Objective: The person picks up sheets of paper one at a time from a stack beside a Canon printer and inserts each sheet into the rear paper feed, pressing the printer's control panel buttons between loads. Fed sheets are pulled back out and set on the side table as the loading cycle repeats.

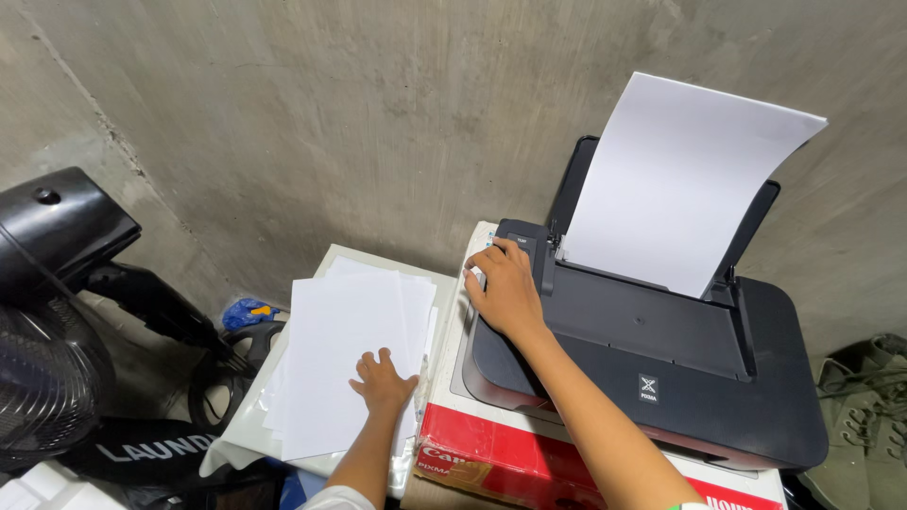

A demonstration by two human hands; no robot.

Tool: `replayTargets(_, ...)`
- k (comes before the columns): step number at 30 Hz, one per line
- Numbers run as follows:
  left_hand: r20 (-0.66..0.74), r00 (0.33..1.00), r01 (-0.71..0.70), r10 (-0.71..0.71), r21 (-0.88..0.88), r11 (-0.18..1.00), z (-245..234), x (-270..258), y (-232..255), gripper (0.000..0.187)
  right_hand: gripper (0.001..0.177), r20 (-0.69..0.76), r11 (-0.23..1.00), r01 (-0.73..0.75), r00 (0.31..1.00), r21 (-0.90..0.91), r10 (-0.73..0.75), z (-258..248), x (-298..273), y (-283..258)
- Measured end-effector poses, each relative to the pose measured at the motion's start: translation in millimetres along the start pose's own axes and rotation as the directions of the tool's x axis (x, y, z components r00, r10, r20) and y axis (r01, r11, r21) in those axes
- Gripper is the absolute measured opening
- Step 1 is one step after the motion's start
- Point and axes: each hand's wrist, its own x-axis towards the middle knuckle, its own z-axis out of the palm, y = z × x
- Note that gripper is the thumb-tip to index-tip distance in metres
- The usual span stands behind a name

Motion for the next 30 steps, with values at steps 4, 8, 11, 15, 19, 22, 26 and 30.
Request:
replayTargets(4, -0.017, 1.0, -0.003, 0.004, 0.032, 0.999, 6.4, 0.5, -0.3, 0.09, 0.013, -0.01, 1.0, -0.008, 1.0, 0.002, 0.008, 1.3, -2.1, 1.2)
replayTargets(8, -0.01, 1.0, 0.011, -0.011, 0.026, 1.0, 6.3, 1.0, -1.0, 0.089, 0.014, -0.009, 1.0, 0.002, 1.0, 0.006, -0.002, 3.0, -3.8, 2.3)
replayTargets(11, -0.007, 1.0, 0.016, -0.017, -0.027, 0.999, 7.5, 2.7, -1.7, 0.081, 0.014, -0.01, 1.0, 0.006, 1.0, 0.0, -0.006, 2.6, -4.6, 4.2)
replayTargets(15, -0.009, 1.0, 0.001, -0.002, -0.117, 0.993, 10.5, 9.5, -13.1, 0.046, 0.014, -0.007, 1.0, 0.0, 1.0, -0.009, 0.0, 2.4, -4.2, 3.4)
replayTargets(19, -0.136, 0.987, -0.108, 0.087, -0.155, 0.982, 14.1, 14.5, -22.1, 0.021, 0.014, -0.002, 1.0, 0.005, 1.0, -0.001, -0.005, 1.5, -4.8, 2.9)
replayTargets(22, -0.19, 0.978, -0.135, 0.084, -0.276, 0.951, 4.2, 9.3, -17.0, 0.022, 0.015, -0.015, 0.999, 0.04, 0.999, -0.033, -0.04, 0.3, -3.4, 2.6)
replayTargets(26, -0.311, 0.947, -0.229, 0.075, -0.496, 0.837, -37.5, -10.7, 18.1, 0.018, 0.019, 0.144, 0.989, 0.111, 0.985, -0.101, -0.096, 6.0, 6.7, -4.2)
replayTargets(30, -0.476, 0.864, -0.445, 0.162, -0.572, 0.689, -101.6, -43.8, 71.7, 0.013, 0.034, 0.31, 0.978, -0.206, 0.933, 0.043, 0.183, 31.4, 19.4, -19.6)
